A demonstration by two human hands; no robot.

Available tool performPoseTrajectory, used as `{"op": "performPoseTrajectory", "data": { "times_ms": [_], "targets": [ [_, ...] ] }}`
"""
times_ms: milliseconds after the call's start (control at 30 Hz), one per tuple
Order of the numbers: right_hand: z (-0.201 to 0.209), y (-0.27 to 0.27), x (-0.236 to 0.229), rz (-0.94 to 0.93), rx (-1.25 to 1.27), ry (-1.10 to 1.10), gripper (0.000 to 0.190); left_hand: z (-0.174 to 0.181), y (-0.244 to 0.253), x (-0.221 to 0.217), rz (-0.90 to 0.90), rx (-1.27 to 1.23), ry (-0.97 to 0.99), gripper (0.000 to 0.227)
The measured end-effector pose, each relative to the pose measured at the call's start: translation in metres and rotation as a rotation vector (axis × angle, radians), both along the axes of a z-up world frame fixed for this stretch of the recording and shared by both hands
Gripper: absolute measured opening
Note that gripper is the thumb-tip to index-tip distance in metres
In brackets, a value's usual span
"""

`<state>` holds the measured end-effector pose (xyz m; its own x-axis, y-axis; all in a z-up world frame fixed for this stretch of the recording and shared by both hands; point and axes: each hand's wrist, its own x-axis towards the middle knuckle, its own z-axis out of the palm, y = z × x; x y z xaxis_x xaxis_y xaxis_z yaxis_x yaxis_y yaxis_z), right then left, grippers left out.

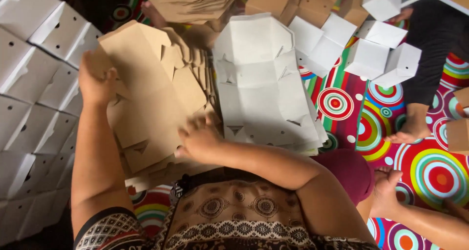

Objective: Assembling cardboard boxes by folding flat sheets and interlocking tabs at a steady pace.

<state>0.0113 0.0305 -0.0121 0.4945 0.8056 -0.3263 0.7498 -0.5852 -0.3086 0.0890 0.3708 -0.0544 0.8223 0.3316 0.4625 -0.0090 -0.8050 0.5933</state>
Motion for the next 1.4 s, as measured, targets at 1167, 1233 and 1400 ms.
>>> {"op": "performPoseTrajectory", "data": {
  "times_ms": [1167, 1233, 1400],
  "targets": [
    [-0.124, -0.343, 0.382, -1.065, -0.021, 0.013, 0.137, -0.071, -0.148, -0.017, 0.026, 0.380, 0.688, 0.092],
    [-0.125, -0.359, 0.361, -1.150, 0.058, -0.005, 0.133, -0.058, -0.148, -0.020, 0.010, 0.315, 0.663, 0.091],
    [-0.082, -0.391, 0.293, -0.940, 1.303, 0.242, 0.106, 0.002, -0.175, -0.014, 0.030, -0.310, 0.309, 0.067]
  ]
}}
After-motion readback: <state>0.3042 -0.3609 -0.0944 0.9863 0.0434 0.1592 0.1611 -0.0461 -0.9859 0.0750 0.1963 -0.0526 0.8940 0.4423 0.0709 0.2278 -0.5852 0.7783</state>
